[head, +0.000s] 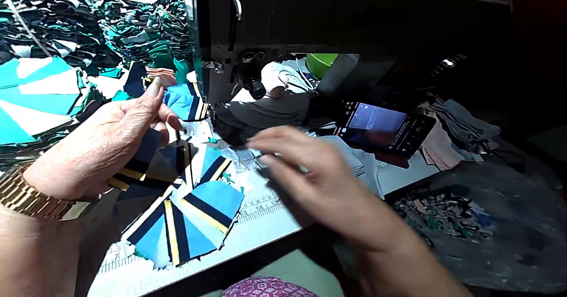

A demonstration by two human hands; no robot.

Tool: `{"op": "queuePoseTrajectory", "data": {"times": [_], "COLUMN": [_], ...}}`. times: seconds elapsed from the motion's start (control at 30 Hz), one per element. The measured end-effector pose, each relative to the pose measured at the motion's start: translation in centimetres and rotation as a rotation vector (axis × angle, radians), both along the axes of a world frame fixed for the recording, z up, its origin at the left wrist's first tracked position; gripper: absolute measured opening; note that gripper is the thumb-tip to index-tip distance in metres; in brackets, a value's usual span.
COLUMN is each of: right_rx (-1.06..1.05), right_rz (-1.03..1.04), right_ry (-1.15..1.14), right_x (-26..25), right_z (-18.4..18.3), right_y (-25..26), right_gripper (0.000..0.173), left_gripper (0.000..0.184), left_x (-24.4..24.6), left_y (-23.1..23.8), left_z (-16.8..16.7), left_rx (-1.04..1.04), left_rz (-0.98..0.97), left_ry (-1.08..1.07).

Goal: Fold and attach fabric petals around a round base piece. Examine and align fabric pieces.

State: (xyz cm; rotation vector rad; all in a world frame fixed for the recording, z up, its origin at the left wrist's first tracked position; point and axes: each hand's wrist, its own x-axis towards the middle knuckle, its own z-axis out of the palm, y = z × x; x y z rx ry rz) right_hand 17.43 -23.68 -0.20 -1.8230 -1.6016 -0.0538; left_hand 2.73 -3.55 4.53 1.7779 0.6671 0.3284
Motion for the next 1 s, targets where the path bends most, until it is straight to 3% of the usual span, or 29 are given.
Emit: {"op": "queuePoseTrajectory", "data": {"times": [0.1,0.43,1.0], "right_rx": [0.050,-0.071,0.017], "right_rz": [-0.106,-0.003,-0.022], "right_ry": [-0.022,-0.095,-0.064], "right_x": [2.4,2.2,2.5], "right_z": [1.0,-2.7,-3.5], "right_y": [-3.2,-5.2,-4.9], "right_gripper": [0.015,0.015,0.012], "left_gripper": [0.053,0.053,0.054], "left_x": [-0.2,-0.3,-0.2], "left_y": [4.6,4.3,4.5], "left_z": [-4.1,-3.7,-4.1], "left_rx": [0.007,0.031,0.056], "left_rz": [-0.224,-0.240,-0.290], "left_ry": [-0.185,-0.149,-0.173]}}
